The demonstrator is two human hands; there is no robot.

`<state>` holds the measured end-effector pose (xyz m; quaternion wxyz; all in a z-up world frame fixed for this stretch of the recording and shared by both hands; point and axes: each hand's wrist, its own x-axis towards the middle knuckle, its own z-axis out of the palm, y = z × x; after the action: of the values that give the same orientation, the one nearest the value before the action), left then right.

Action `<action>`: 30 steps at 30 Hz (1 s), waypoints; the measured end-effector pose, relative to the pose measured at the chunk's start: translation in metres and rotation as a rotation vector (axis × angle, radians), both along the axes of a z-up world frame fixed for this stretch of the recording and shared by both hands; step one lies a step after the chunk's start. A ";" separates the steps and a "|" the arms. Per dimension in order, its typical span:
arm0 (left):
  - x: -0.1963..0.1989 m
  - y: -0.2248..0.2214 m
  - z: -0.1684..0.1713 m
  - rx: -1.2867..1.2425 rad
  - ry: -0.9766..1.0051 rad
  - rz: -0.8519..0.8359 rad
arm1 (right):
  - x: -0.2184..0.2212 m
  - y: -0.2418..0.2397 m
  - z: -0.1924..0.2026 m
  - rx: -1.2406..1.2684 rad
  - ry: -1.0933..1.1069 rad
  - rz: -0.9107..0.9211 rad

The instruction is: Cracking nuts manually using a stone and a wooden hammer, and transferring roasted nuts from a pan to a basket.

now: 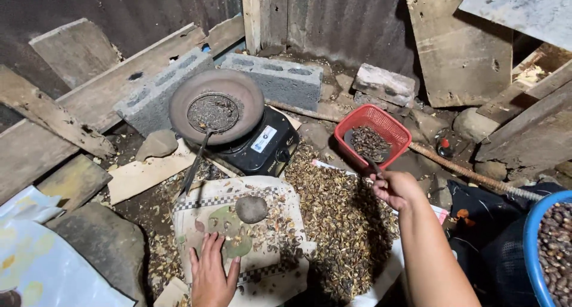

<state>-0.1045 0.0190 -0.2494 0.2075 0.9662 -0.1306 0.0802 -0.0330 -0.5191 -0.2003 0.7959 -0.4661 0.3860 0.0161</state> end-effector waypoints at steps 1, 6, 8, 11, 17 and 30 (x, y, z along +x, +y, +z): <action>0.000 0.000 0.000 -0.005 -0.001 0.004 | 0.001 -0.001 -0.008 0.005 -0.004 -0.032; 0.004 -0.001 -0.006 0.035 -0.014 0.013 | -0.016 0.017 -0.010 -0.173 0.006 -0.010; 0.002 0.000 -0.003 0.036 0.015 0.023 | -0.031 0.019 -0.019 -0.244 -0.080 -0.114; 0.002 0.000 -0.009 0.056 0.021 0.031 | -0.051 0.023 -0.021 -0.207 -0.143 -0.144; 0.029 -0.006 0.041 -0.519 0.127 0.207 | -0.076 0.050 -0.015 -0.222 -0.219 -0.162; 0.161 0.026 0.146 -1.897 1.056 0.074 | -0.076 0.071 0.039 -0.313 -0.289 -0.029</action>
<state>0.0565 0.0447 -0.1031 0.8969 0.3284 0.1194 -0.2710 -0.1092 -0.4482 -0.1617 0.7610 -0.5760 0.2722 -0.1223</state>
